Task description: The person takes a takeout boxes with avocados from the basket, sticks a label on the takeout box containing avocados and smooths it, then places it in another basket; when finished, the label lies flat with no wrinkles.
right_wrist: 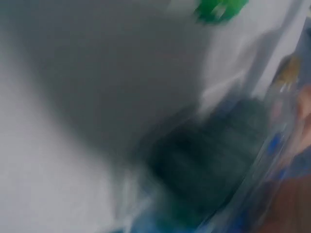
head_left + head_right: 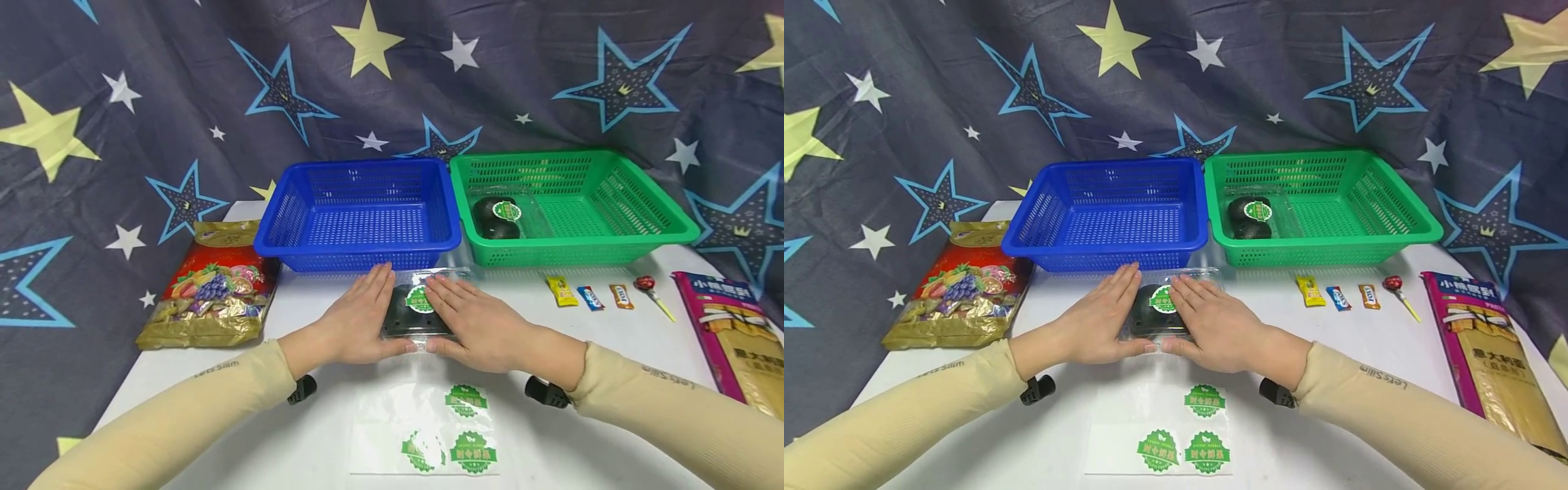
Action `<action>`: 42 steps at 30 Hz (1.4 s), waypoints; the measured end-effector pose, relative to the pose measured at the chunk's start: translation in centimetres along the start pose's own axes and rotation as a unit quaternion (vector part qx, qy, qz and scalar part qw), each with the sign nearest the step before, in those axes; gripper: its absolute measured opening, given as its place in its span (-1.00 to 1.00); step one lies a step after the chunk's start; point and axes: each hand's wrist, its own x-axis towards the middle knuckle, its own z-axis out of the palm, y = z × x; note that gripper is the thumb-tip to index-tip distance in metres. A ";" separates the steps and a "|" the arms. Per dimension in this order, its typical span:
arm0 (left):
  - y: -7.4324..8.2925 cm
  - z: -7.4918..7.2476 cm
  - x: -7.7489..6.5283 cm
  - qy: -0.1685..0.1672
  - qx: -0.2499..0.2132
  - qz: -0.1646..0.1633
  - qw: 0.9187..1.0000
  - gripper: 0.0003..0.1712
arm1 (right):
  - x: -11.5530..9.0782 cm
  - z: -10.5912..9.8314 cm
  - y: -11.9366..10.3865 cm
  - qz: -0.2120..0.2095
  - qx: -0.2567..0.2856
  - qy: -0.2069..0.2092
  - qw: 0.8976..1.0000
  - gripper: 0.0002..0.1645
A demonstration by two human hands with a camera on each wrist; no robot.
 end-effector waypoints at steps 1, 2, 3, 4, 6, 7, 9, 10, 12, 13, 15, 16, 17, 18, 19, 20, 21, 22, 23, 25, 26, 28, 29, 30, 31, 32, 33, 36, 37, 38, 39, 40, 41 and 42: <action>0.0 0.0 0.0 0.000 0.001 0.000 1.000 0.32 | 0.1 0.0 -0.2 -0.007 0.004 -0.005 1.000 0.03; 0.0 0.0 0.0 0.000 0.003 0.000 1.000 0.32 | 0.2 0.0 -0.5 -0.015 0.008 -0.009 1.000 0.03; 0.0 0.1 0.0 -0.001 0.004 0.000 1.000 0.32 | 0.3 -0.1 -0.7 -0.021 0.013 -0.014 1.000 0.04; 0.0 0.1 0.0 -0.002 0.005 0.000 1.000 0.32 | 0.3 -0.1 -1.0 -0.026 0.015 -0.019 0.999 0.04; 0.0 0.1 0.0 -0.006 0.007 -0.001 1.000 0.32 | 0.4 -0.2 -1.5 -0.031 0.025 -0.025 0.999 0.03; 0.0 0.0 0.0 -0.007 0.007 -0.001 1.000 0.32 | 0.4 -0.2 -1.7 -0.034 0.033 -0.028 0.999 0.02; 0.0 0.0 0.0 -0.011 0.006 -0.001 1.000 0.32 | 0.4 -0.2 -2.1 -0.039 0.052 -0.033 0.997 0.00; 0.0 0.0 -0.1 -0.012 0.006 0.000 1.000 0.32 | 0.5 -0.3 -2.2 -0.040 0.063 -0.035 0.997 -0.01; 0.0 -0.1 -0.1 -0.014 0.004 0.001 1.000 0.31 | 0.7 -0.2 -2.6 -0.035 0.093 -0.037 0.994 -0.05; -0.1 -0.1 -0.2 -0.017 0.003 0.002 1.000 0.31 | 0.9 -0.2 -2.8 -0.031 0.104 -0.037 0.993 -0.06; -0.1 -0.1 -0.2 -0.019 0.001 0.003 1.000 0.30 | 1.3 -0.1 -3.1 -0.018 0.122 -0.039 0.992 -0.06; -0.1 -0.1 -0.2 -0.020 0.000 0.003 1.000 0.30 | 1.5 -0.1 -3.4 -0.009 0.126 -0.039 0.991 -0.05; -0.1 -0.1 -0.2 -0.021 -0.002 0.004 1.000 0.29 | 1.7 0.0 -3.6 0.001 0.127 -0.042 0.991 -0.04; -0.1 -0.1 -0.2 -0.023 -0.001 0.004 1.000 0.29 | 1.9 0.0 -3.7 0.009 0.123 -0.046 0.991 -0.02; -0.1 -0.1 -0.2 -0.023 -0.001 0.004 1.000 0.29 | 2.1 0.1 -3.9 0.017 0.117 -0.050 0.992 0.01; -0.1 -0.1 -0.2 -0.022 -0.001 0.004 1.000 0.29 | 2.1 0.1 -4.0 0.024 0.108 -0.055 0.992 0.03; -0.1 -0.1 -0.2 -0.022 0.001 0.004 1.000 0.29 | 2.1 0.1 -4.1 0.031 0.100 -0.056 0.993 0.05; -0.1 -0.1 -0.2 -0.022 0.002 0.003 1.000 0.29 | 2.0 0.1 -4.0 0.037 0.087 -0.058 0.994 0.07; -0.1 -0.1 -0.1 -0.021 0.004 0.003 1.000 0.30 | 1.9 0.2 -4.0 0.042 0.076 -0.057 0.995 0.08; 0.0 -0.2 -0.1 -0.020 0.008 0.001 1.000 0.30 | 1.4 0.2 -3.8 0.051 0.059 -0.050 0.996 0.08; 0.0 -0.2 -0.1 -0.019 0.010 0.001 1.000 0.30 | 1.2 0.2 -3.6 0.055 0.053 -0.044 0.996 0.08; 0.1 -0.2 -0.1 -0.015 0.011 0.002 1.000 0.30 | 0.5 0.2 -3.3 0.065 0.038 -0.033 0.997 0.07; 0.1 -0.2 0.0 -0.011 0.011 0.002 1.000 0.31 | 0.2 0.2 -3.1 0.069 0.032 -0.029 0.997 0.07; 0.1 -0.2 0.0 -0.009 0.012 0.003 1.000 0.31 | -0.1 0.2 -2.9 0.074 0.025 -0.026 0.997 0.07; 0.2 -0.2 0.0 -0.008 0.011 0.004 1.000 0.31 | -0.4 0.3 -2.8 0.078 0.018 -0.022 0.997 0.07; 0.2 -0.2 0.0 -0.007 0.011 0.004 1.000 0.32 | -0.7 0.3 -2.6 0.082 0.012 -0.021 0.996 0.07; 0.2 -0.3 0.0 -0.007 0.010 0.004 1.000 0.32 | -0.9 0.2 -2.5 0.084 0.007 -0.020 0.996 0.08; 0.2 -0.2 0.0 -0.007 0.006 0.004 1.000 0.33 | -1.4 0.3 -2.0 0.078 0.009 -0.004 0.997 0.06; 0.2 -0.2 0.0 -0.005 0.003 0.003 1.000 0.33 | -1.5 0.2 -1.8 0.075 0.016 0.006 0.997 0.04; 0.2 -0.1 0.0 -0.003 0.000 0.003 1.000 0.33 | -1.6 0.2 -1.6 0.072 0.028 0.017 0.997 0.01; 0.1 -0.1 -0.1 -0.002 -0.004 0.002 1.000 0.33 | -1.7 0.2 -1.3 0.071 0.043 0.028 0.996 -0.01; 0.1 0.0 -0.1 0.001 -0.008 0.001 1.000 0.33 | -1.7 0.2 -1.1 0.074 0.061 0.040 0.995 -0.04; 0.0 0.0 -0.2 0.003 -0.012 -0.001 1.000 0.33 | -1.8 0.2 -0.8 0.080 0.083 0.050 0.992 -0.06; 0.0 0.0 -0.3 0.006 -0.017 -0.002 1.000 0.33 | -1.8 0.1 -0.6 0.093 0.106 0.055 0.988 -0.06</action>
